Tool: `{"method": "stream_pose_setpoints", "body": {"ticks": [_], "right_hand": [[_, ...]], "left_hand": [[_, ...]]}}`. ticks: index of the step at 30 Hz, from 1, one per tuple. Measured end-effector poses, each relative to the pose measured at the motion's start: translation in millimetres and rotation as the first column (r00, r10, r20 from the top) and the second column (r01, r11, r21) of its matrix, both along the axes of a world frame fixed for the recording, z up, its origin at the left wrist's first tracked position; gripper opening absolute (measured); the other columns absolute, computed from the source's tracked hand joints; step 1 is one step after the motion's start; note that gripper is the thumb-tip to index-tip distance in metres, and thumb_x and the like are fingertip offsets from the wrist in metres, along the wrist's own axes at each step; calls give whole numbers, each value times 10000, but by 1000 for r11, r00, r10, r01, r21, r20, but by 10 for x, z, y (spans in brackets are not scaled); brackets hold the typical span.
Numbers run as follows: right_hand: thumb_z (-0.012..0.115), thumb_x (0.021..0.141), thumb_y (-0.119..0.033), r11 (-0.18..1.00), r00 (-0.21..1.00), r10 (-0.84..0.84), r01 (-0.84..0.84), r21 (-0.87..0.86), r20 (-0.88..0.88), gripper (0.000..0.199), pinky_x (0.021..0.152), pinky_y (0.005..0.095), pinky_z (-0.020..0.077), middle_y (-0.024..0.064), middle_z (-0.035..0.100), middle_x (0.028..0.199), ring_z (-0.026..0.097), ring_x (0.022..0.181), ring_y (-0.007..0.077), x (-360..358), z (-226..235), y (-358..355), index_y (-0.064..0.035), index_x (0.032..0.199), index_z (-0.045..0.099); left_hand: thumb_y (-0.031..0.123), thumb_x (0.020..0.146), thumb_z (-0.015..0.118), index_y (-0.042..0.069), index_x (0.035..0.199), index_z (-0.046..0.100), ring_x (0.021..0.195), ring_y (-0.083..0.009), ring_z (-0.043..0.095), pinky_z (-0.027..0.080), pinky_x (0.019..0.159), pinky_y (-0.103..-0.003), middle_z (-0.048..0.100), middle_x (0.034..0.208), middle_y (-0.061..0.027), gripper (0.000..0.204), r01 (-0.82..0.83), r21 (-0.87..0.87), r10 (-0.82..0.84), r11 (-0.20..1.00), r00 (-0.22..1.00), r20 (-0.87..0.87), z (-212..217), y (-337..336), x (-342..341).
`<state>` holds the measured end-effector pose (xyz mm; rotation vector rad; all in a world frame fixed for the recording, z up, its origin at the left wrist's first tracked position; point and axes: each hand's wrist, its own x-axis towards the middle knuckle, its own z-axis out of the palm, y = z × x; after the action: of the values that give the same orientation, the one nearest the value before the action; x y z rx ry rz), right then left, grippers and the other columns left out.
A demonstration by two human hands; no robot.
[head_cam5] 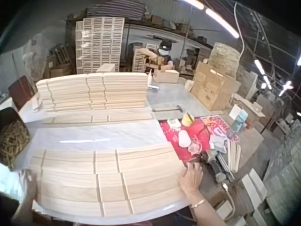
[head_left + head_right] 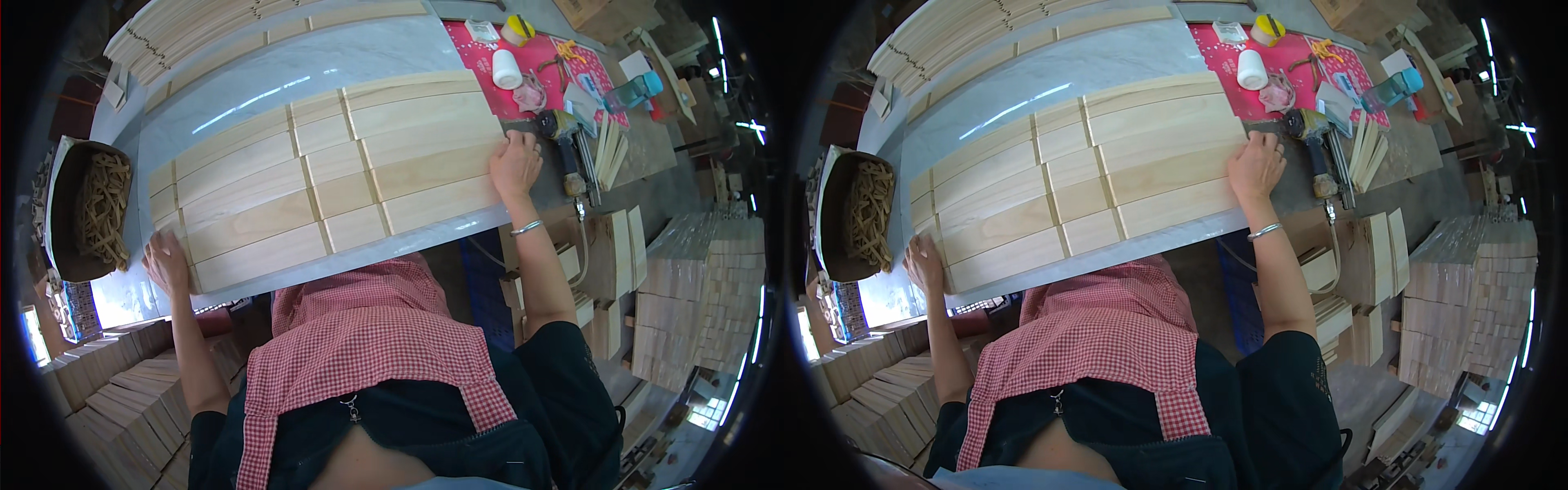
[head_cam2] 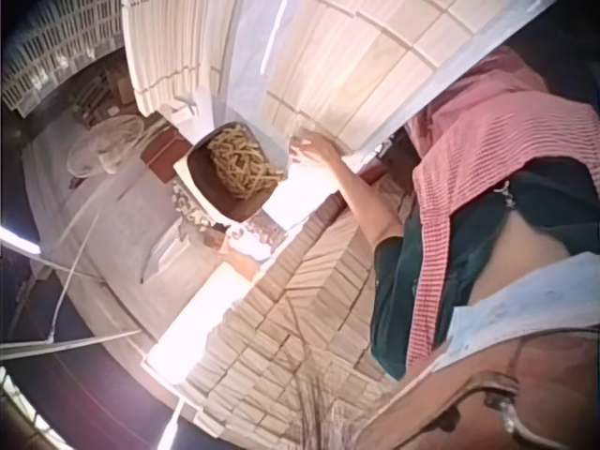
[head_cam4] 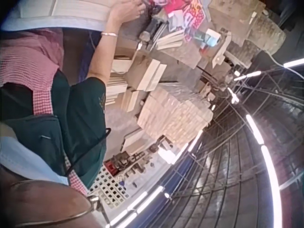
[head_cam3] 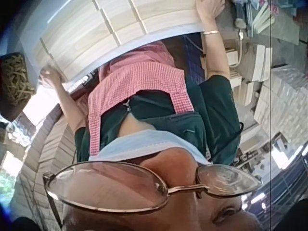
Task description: Assembling wooden boxes by gluing slats to a base and securing them with a pneumatic nail gun.
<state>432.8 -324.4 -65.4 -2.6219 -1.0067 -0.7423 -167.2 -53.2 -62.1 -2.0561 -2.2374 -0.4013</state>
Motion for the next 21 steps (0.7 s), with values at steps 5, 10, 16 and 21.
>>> {"method": "stream_pose_setpoints", "body": {"ticks": [5,10,16,21], "right_hand": [[597,938,-183,997,996,44,-39,65,-73,154,823,477,507,158,623,993,611,921,389,108,-36,302,-52,946,677],[586,943,-178,998,996,45,-41,47,-77,159,827,480,507,161,626,1002,610,920,391,156,-84,413,-45,947,674],[579,945,-177,996,995,83,-83,-12,-47,170,829,481,509,170,632,1009,607,908,396,195,-97,426,-29,951,664],[571,946,-184,996,992,86,-85,14,-88,188,831,483,510,184,631,1008,603,900,400,223,-93,436,-15,962,650]], "left_hand": [[422,1005,553,41,1326,650,1203,-384,572,424,1057,-444,656,1334,-158,507,58,91,-61,994,997,35,-347,545,-295],[420,999,562,52,1324,655,1186,-376,582,427,1052,-434,662,1332,-153,499,70,102,-70,992,998,2,-443,699,-187],[405,993,569,60,1327,656,1163,-369,593,438,1035,-425,665,1336,-144,488,49,85,-50,995,999,7,-385,620,-78],[408,991,574,62,1324,656,1165,-363,590,447,1022,-428,674,1314,-141,487,22,81,-24,996,999,27,-341,613,-64]]}}
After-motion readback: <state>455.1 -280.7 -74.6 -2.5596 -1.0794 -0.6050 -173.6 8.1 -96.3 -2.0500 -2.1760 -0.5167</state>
